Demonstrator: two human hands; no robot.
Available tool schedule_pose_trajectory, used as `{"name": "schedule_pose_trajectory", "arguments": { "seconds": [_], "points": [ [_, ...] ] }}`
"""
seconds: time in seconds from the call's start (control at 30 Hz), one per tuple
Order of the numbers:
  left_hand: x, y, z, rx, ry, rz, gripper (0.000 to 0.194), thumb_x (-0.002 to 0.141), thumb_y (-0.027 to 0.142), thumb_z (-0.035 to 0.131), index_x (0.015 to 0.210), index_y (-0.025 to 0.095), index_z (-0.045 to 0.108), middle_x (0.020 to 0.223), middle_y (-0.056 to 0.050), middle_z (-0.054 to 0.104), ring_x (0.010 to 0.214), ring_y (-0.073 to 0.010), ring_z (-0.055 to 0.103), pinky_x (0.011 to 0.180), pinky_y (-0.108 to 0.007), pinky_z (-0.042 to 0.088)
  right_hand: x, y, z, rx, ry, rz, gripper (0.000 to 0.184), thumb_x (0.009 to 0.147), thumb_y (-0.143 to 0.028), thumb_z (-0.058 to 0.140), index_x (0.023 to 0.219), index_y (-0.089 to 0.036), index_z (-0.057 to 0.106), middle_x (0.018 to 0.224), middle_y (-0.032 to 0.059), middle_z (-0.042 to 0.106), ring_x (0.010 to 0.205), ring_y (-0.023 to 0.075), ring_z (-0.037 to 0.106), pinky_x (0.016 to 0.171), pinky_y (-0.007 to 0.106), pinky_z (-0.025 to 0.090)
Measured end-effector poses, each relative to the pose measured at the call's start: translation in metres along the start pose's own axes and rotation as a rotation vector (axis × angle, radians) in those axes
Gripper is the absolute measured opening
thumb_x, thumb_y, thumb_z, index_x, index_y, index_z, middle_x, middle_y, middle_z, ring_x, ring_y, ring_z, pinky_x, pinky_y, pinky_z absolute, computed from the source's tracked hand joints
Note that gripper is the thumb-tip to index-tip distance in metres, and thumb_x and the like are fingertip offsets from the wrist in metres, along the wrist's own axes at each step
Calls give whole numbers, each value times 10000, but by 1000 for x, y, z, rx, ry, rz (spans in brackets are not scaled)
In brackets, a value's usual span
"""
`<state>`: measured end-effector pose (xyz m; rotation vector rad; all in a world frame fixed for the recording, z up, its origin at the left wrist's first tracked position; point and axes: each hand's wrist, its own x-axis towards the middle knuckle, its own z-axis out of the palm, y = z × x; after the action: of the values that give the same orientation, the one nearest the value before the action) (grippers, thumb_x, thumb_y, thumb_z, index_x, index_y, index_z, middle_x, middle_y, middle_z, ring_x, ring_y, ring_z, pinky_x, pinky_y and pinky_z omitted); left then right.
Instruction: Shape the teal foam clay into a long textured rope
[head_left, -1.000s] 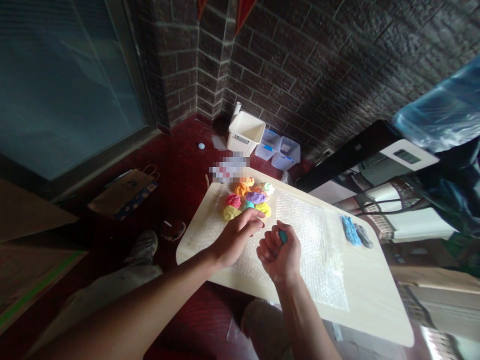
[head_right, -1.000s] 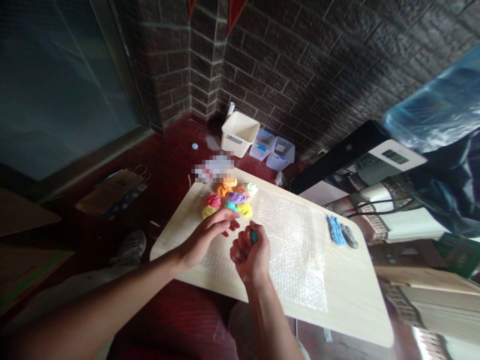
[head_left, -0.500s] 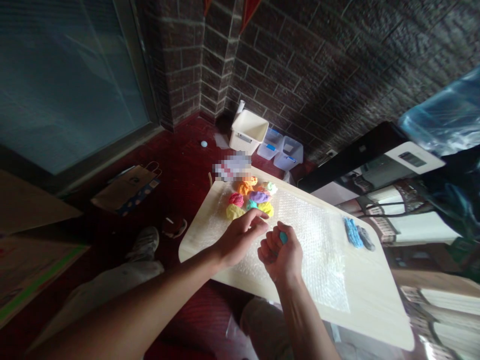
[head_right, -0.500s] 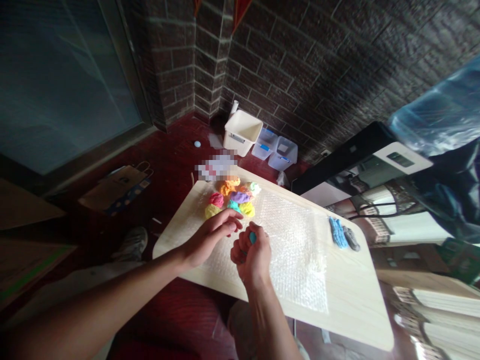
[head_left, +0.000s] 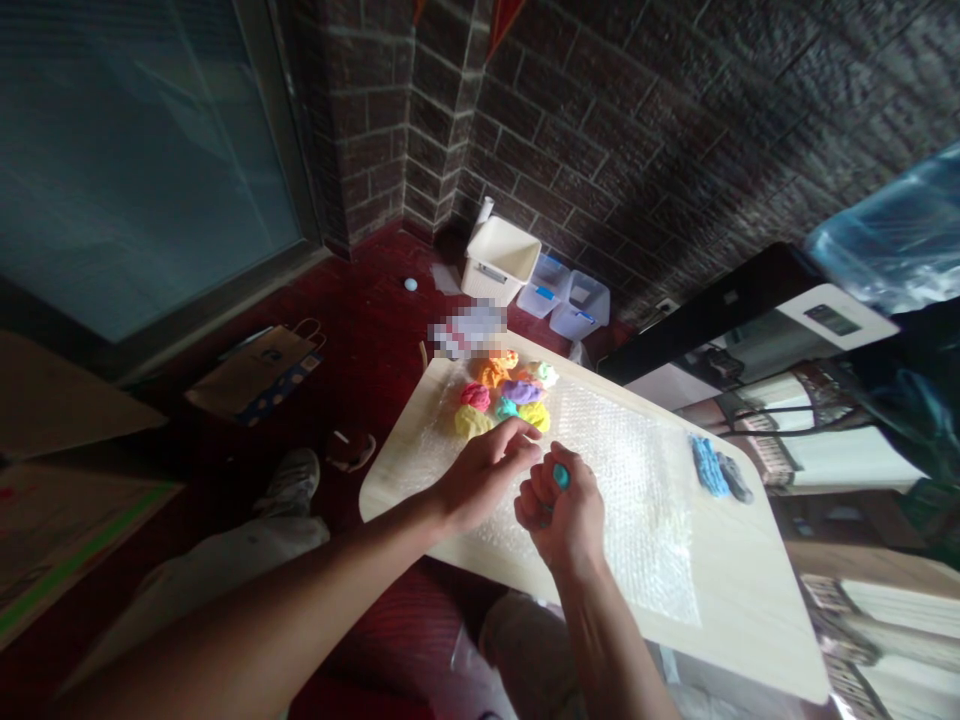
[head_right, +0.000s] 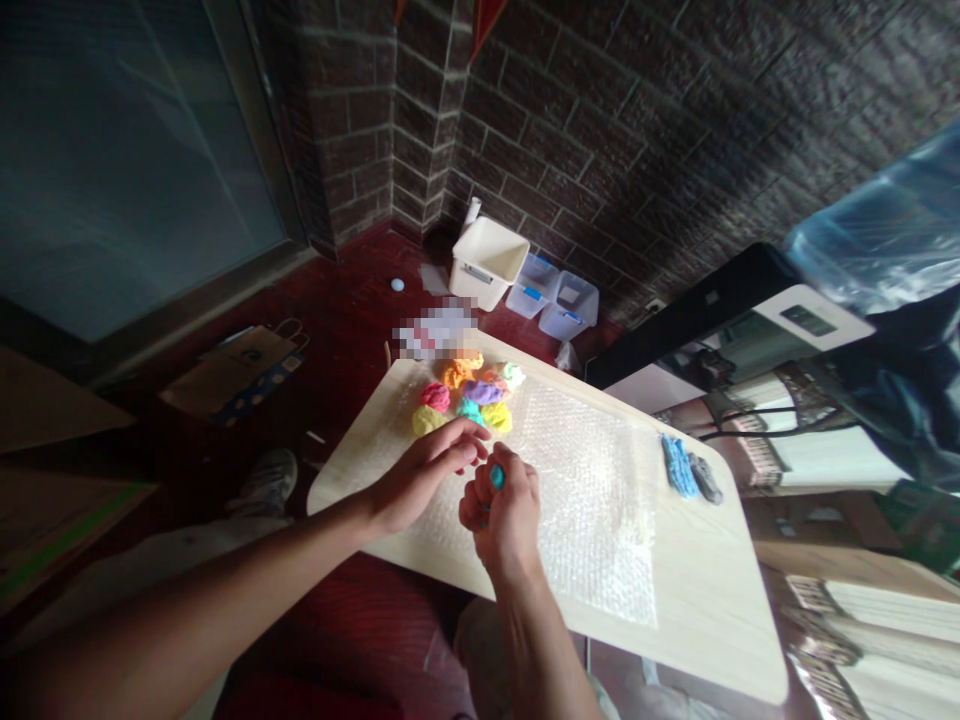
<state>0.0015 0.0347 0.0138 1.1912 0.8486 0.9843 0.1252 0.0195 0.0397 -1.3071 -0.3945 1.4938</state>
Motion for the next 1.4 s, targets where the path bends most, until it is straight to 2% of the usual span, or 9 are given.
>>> {"name": "schedule_pose_trajectory", "arguments": {
  "seconds": [0.3, 0.47, 0.6, 0.77, 0.93, 1.03, 1.17, 1.3, 1.4],
  "points": [
    [0, 4, -1, 13, -13, 13, 307, 947, 432, 573, 1143, 201, 618, 1087, -78, 684, 1048, -260, 639, 886, -369, 481, 5, 6, -7, -42, -104, -23, 455, 801, -461, 647, 505, -239, 382, 424, -87, 293, 357, 78, 232, 340, 214, 168],
    [-2, 7, -5, 141, 21, 129, 271, 934, 426, 619, 1101, 213, 619, 1156, -86, 653, 1074, -262, 606, 908, -381, 478, 1, 4, -13, -104, -233, -118, 566, 810, -771, 577, 697, -218, 608, 527, -39, 457, 454, 127, 417, 400, 246, 340],
    [-2, 9, -6, 242, 11, 235, 253, 878, 342, 706, 1086, 213, 640, 1123, -78, 655, 1023, -243, 618, 895, -370, 491, -2, 4, -18, -158, -268, -200, 603, 846, -825, 526, 853, -237, 660, 676, 14, 613, 634, 198, 605, 502, 283, 476],
    [1, 11, -4, 231, 45, 287, 182, 866, 269, 752, 1035, 212, 722, 1141, -88, 671, 1116, -252, 628, 897, -343, 518, -4, 2, -22, -122, -318, -181, 608, 874, -817, 505, 988, -248, 687, 860, 55, 699, 780, 243, 668, 603, 333, 559],
    [2, 8, -8, -3, 58, 164, 252, 852, 314, 817, 1068, 203, 752, 1116, -82, 727, 1051, -228, 663, 940, -346, 535, 2, -5, -35, -66, -410, -213, 579, 933, -751, 474, 1002, -233, 723, 960, 81, 714, 852, 258, 661, 670, 361, 574],
    [3, 6, -11, -118, 69, 96, 289, 809, 285, 860, 1064, 186, 770, 1072, -83, 758, 1011, -223, 690, 916, -336, 557, 9, -4, -44, -88, -445, -235, 479, 937, -644, 555, 1002, -211, 747, 957, 78, 714, 831, 239, 659, 714, 358, 573],
    [4, 5, -14, -196, 109, 113, 275, 757, 245, 895, 1001, 179, 786, 1016, -70, 773, 970, -202, 716, 895, -305, 569, 12, -1, -48, -155, -514, -262, 275, 921, -446, 689, 1077, -226, 745, 985, 57, 714, 843, 210, 659, 759, 344, 569],
    [5, 3, -19, -228, 121, 119, 251, 795, 233, 857, 1028, 205, 769, 1043, -51, 768, 997, -194, 716, 909, -298, 562, 9, -5, -45, -303, -479, -350, 200, 894, -353, 784, 1058, -240, 757, 890, 26, 705, 731, 152, 623, 698, 296, 534],
    [4, 5, -24, -238, 56, 147, 254, 888, 321, 750, 1115, 208, 732, 1125, -67, 735, 1063, -212, 683, 947, -318, 541, 9, -7, -45, -387, -423, -445, 217, 863, -344, 828, 1045, -244, 767, 845, 20, 713, 722, 152, 617, 664, 286, 513]
  ]
}}
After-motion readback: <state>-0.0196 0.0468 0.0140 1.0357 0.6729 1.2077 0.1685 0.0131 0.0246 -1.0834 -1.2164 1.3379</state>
